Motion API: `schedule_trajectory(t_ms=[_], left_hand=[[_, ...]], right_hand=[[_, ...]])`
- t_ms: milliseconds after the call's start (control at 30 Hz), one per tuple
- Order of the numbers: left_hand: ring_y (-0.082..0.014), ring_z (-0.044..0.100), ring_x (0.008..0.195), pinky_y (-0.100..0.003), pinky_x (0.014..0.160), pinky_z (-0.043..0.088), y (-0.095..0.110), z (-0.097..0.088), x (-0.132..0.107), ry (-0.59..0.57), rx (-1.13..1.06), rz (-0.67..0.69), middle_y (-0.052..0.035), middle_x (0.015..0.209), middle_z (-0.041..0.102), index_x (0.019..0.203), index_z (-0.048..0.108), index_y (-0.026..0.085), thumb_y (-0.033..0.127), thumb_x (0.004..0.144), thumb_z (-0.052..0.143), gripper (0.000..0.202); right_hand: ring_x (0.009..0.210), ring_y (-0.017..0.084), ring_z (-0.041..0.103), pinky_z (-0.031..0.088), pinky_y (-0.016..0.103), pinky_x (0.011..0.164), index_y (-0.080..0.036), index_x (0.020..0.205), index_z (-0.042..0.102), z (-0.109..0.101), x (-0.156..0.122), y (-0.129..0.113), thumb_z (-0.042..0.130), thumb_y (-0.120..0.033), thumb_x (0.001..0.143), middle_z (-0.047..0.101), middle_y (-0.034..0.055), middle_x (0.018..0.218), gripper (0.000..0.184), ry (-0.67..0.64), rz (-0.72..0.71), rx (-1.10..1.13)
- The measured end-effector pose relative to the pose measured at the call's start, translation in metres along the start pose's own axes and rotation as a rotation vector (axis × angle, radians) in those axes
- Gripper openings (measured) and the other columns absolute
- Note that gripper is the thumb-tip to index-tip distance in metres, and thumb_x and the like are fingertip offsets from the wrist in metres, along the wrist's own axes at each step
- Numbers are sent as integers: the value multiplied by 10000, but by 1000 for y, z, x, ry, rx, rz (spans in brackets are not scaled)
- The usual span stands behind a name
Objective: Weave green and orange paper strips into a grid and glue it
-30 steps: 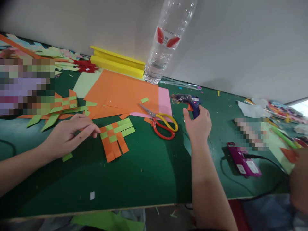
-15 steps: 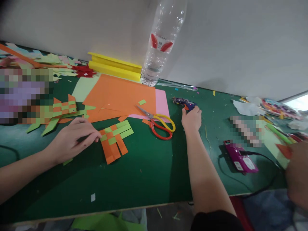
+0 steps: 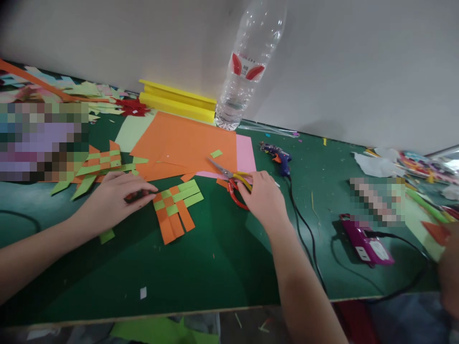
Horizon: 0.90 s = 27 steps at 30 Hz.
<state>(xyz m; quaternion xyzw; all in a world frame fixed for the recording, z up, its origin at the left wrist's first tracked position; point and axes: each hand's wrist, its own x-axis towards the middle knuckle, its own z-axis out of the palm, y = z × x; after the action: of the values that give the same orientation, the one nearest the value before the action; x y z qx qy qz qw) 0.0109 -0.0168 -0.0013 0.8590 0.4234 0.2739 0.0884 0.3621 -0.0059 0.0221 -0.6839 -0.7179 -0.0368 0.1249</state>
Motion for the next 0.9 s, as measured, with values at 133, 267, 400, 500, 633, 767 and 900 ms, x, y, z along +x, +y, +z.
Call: schedule_trajectory(t_ms=[133, 267, 400, 500, 633, 767, 900], left_hand=[[-201, 628, 776, -403, 857, 333, -3, 3, 0, -65, 1, -29, 0, 830, 690, 939, 674, 244, 425, 969, 479, 268], [-203, 631, 792, -397, 852, 327, -2, 3, 0, -106, -3, -45, -2, 843, 695, 932, 682, 250, 458, 970, 457, 308], [-198, 631, 784, -394, 856, 324, -2, 3, 0, -125, -13, -51, -1, 843, 700, 930, 682, 251, 473, 965, 450, 323], [-194, 632, 783, -395, 861, 319, -2, 4, 1, -124, -26, -54, -1, 847, 703, 916, 678, 248, 481, 965, 447, 331], [-185, 633, 781, -388, 845, 318, -2, 4, 2, -133, -47, -58, 1, 855, 708, 900, 676, 248, 490, 967, 444, 342], [-180, 628, 778, -387, 847, 317, -2, 3, 3, -145, -41, -68, 2, 847, 707, 908, 671, 244, 492, 969, 441, 344], [-179, 618, 772, -381, 844, 324, -2, 4, 3, -151, -42, -72, 4, 835, 701, 914, 670, 250, 494, 965, 445, 336]], right_hand=[[931, 302, 648, 527, 477, 805, -154, 1135, 639, 1, -8, -1, 477, -444, 919, 649, 143, 1050, 396, -133, -47, -9], [1036, 321, 632, 507, 500, 909, -140, 1195, 608, 0, -5, 6, 529, -388, 898, 641, 155, 1096, 395, -182, -115, 42], [1106, 309, 622, 503, 492, 942, -177, 1216, 558, -5, -5, 11, 550, -338, 885, 617, 156, 1218, 368, -135, -109, 178], [1071, 293, 655, 530, 471, 910, -199, 1148, 549, -12, -7, 14, 589, -365, 866, 652, 139, 1216, 330, -88, -19, 320], [991, 252, 698, 562, 414, 852, -224, 1069, 583, -20, -10, 7, 574, -402, 885, 709, 96, 1145, 256, -116, 17, 500], [904, 213, 709, 562, 352, 797, -213, 956, 629, -20, -14, -15, 543, -338, 898, 727, 77, 1096, 162, -72, -93, 430], [851, 213, 696, 540, 343, 733, -192, 930, 626, -13, -18, -35, 503, -327, 918, 733, 87, 1024, 183, -53, -277, 301]])
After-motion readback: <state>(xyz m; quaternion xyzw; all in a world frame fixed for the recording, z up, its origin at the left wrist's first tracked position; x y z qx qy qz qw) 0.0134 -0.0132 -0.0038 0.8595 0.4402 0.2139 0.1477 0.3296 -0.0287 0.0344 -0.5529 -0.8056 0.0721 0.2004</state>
